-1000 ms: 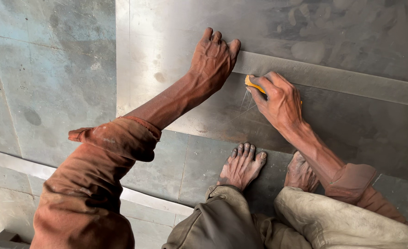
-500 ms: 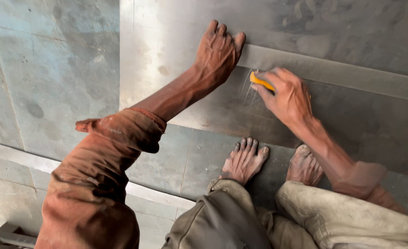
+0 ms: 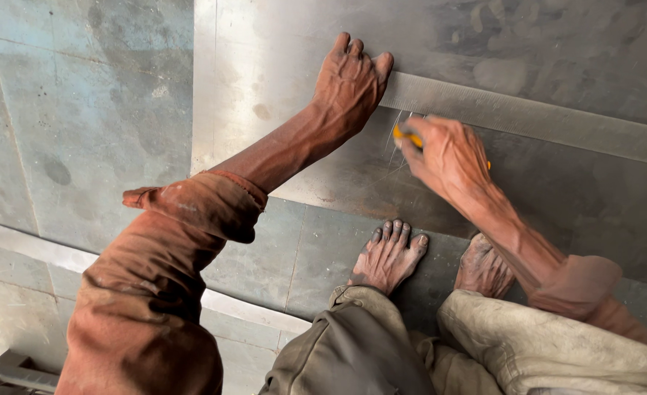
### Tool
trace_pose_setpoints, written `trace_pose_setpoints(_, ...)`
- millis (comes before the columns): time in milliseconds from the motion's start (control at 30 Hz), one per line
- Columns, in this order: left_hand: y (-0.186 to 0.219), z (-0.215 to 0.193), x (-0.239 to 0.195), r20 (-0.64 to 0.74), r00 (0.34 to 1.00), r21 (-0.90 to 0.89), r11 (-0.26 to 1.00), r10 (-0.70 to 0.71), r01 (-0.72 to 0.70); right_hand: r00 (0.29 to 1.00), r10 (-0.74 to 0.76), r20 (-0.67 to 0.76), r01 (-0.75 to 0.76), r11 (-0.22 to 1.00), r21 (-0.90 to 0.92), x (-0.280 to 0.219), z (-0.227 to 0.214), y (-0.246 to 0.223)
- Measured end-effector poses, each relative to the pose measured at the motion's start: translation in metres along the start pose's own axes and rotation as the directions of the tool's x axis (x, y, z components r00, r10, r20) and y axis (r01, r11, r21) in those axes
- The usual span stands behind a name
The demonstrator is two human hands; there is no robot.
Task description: The person marks a large metal sheet using a framing square and a small orange tool by hand.
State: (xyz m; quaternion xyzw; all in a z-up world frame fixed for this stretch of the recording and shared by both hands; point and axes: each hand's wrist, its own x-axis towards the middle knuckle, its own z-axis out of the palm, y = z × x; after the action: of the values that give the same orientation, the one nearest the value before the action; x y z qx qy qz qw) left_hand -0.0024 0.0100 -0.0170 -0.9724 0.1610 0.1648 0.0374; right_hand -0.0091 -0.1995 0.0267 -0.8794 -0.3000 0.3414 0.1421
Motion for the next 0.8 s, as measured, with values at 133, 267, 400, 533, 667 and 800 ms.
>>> trace_pose_setpoints(133, 0.0, 0.007, 0.001, -0.093, 0.995, -0.002, 0.999, 0.032, -0.032, 0.945, -0.163, 0.285, 0.041, 0.92, 0.391, -0.058, 0.029, -0.001)
trace_pose_setpoints(267, -0.019, -0.009, -0.004, -0.077, 0.997, -0.135, 0.99, 0.029, -0.04, 0.866, 0.293, -0.405, -0.095, 0.892, 0.443, -0.096, -0.028, 0.146)
trace_pose_setpoints(400, -0.034, -0.026, -0.026, -0.028, 0.997, -0.258, 0.965, -0.065, 0.056, 0.68, 0.519, -0.518, -0.35, 0.85, 0.393, -0.135, -0.051, 0.293)
trace_pose_setpoints(533, -0.127, -0.017, -0.084, -0.057, 0.969, -0.036, 0.971, -0.24, 0.238, 0.741, 0.516, -0.43, -0.132, 0.74, 0.66, -0.12, -0.018, 0.294)
trace_pose_setpoints(667, -0.216, -0.007, -0.133, -0.248, 0.94, 0.413, 0.852, -0.235, 0.322, 0.89, 0.201, -0.41, 0.246, 0.545, 0.801, -0.016, -0.036, 0.2)
trace_pose_setpoints(800, -0.249, 0.008, -0.142, 0.124, 0.942, 0.197, 0.938, -0.313, 0.286, 0.955, -0.011, -0.297, 0.211, 0.729, 0.652, 0.062, -0.045, 0.081)
